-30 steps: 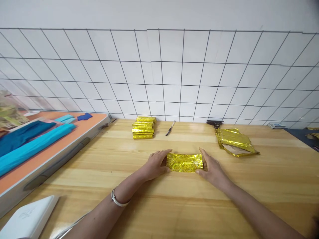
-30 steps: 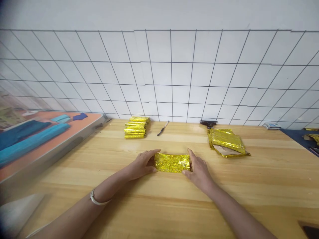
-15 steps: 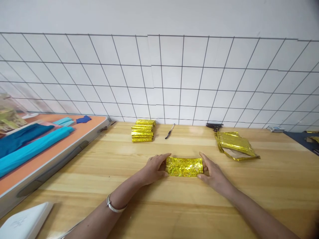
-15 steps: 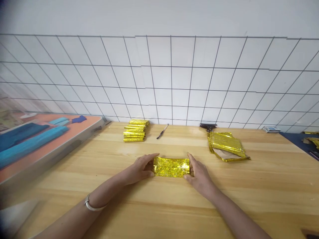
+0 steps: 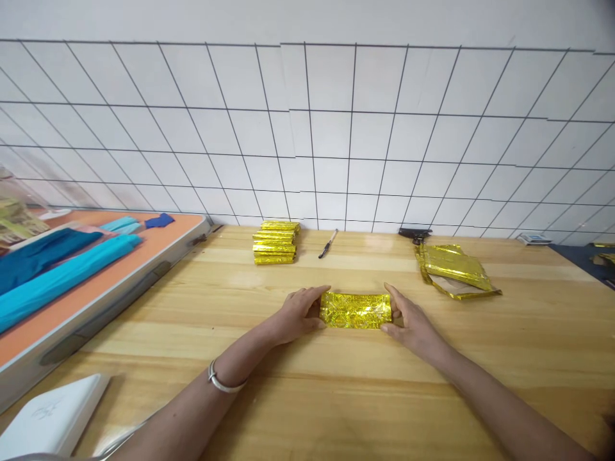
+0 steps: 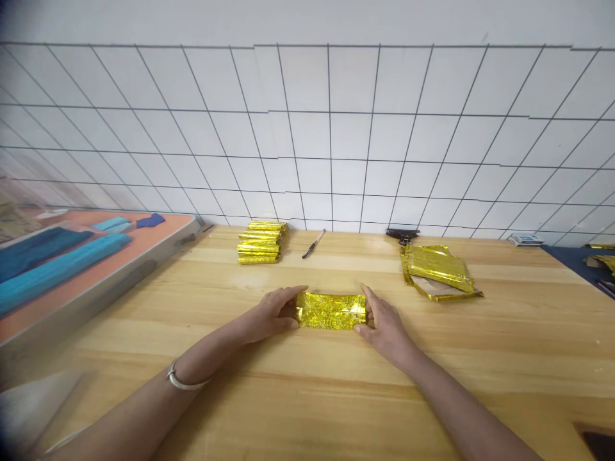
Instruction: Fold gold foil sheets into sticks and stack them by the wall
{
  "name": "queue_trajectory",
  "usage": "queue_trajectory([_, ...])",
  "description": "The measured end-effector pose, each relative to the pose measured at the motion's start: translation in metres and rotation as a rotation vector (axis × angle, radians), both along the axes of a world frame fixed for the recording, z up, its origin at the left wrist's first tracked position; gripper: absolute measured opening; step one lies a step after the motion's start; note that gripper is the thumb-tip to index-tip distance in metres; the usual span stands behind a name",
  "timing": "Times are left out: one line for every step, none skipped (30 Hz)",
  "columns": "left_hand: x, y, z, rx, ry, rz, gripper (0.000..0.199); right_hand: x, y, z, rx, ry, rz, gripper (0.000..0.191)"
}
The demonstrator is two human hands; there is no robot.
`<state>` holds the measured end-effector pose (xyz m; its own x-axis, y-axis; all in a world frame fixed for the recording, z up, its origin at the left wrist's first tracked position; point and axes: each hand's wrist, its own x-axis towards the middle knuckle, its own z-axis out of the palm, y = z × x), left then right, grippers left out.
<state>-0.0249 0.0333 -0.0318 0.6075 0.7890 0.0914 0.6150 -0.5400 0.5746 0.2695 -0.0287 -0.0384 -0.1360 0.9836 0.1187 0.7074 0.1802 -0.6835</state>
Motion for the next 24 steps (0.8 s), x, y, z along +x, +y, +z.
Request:
queue_trajectory([0.000,0.000,0.000,0.003,0.006,0.001,0.073,0.000,0.000,-0.001,0.004,-0.002,-0.002,0.080])
queue_trajectory([0.000,-0.001,0.001,0.006,0.009,0.005,0.074,0.000,0.001,-0.001,0.007,-0.005,-0.001,0.080])
queue_trajectory([0.001,-0.001,0.001,0.007,0.013,0.008,0.074,0.000,0.001,-0.001,0.009,-0.009,0.003,0.081])
queue_trajectory([0.001,-0.001,0.002,0.005,0.015,0.009,0.074,0.001,0.001,-0.001,0.012,-0.014,0.007,0.081])
queue_trajectory([0.001,-0.001,0.002,0.004,0.015,0.011,0.073,0.000,0.001,0.000,0.016,-0.018,0.009,0.080])
queue_trajectory([0.001,-0.001,0.003,0.001,0.013,0.011,0.073,0.000,0.001,0.001,0.019,-0.021,0.011,0.080])
queue_trajectory([0.000,-0.001,0.003,-0.002,0.009,0.011,0.073,0.000,0.001,0.002,0.021,-0.022,0.012,0.080])
queue_trajectory([0.000,-0.001,0.003,-0.003,0.004,0.011,0.073,0.000,0.001,0.003,0.022,-0.022,0.010,0.080])
queue_trajectory([0.000,-0.002,0.003,-0.003,-0.003,0.012,0.073,0.000,0.001,0.003,0.022,-0.018,0.007,0.080])
queue_trajectory([0.000,-0.002,0.003,-0.003,-0.011,0.015,0.073,-0.001,0.001,0.004,0.019,-0.008,0.006,0.080])
queue_trajectory([0.001,-0.003,0.003,-0.004,-0.018,0.019,0.073,-0.001,0.001,0.004,0.013,0.010,0.005,0.080])
queue_trajectory([0.001,-0.004,0.003,-0.006,-0.027,0.024,0.074,-0.001,0.001,0.004,0.005,0.036,0.002,0.080])
queue_trajectory([0.001,-0.005,0.004,-0.009,-0.038,0.030,0.074,-0.002,0.000,0.004,-0.003,0.066,0.000,0.081])
queue_trajectory([0.002,-0.006,0.004,-0.014,-0.049,0.036,0.074,-0.002,0.000,0.003,-0.013,0.100,0.000,0.081])
queue_trajectory([0.002,-0.007,0.005,-0.019,-0.064,0.043,0.075,-0.002,0.000,0.003,-0.020,0.134,-0.003,0.080])
queue_trajectory([0.003,-0.008,0.006,-0.024,-0.078,0.051,0.075,-0.002,0.000,0.002,-0.024,0.164,-0.010,0.080])
queue_trajectory([0.004,-0.009,0.006,-0.025,-0.090,0.058,0.075,-0.002,-0.001,0.001,-0.026,0.188,-0.018,0.078])
queue_trajectory([0.004,-0.010,0.006,-0.019,-0.098,0.064,0.074,-0.002,-0.001,0.001,-0.025,0.208,-0.025,0.075])
queue_trajectory([0.005,-0.010,0.007,-0.004,-0.103,0.069,0.074,-0.002,-0.002,0.001,-0.019,0.225,-0.033,0.071])
queue_trajectory([0.005,-0.011,0.007,0.021,-0.106,0.073,0.073,-0.001,-0.002,0.001,-0.008,0.235,-0.038,0.063])
queue_trajectory([0.006,-0.011,0.007,0.054,-0.108,0.075,0.072,0.000,-0.003,0.002,0.013,0.234,-0.038,0.054])
queue_trajectory([0.007,-0.011,0.007,0.089,-0.108,0.077,0.071,0.001,-0.003,0.004,0.045,0.221,-0.032,0.043])
queue_trajectory([0.007,-0.011,0.007,0.125,-0.109,0.082,0.068,0.002,-0.003,0.005,0.088,0.201,-0.022,0.031])
queue_trajectory([0.008,-0.011,0.007,0.155,-0.107,0.083,0.063,0.003,-0.002,0.006,0.132,0.173,-0.001,0.021])
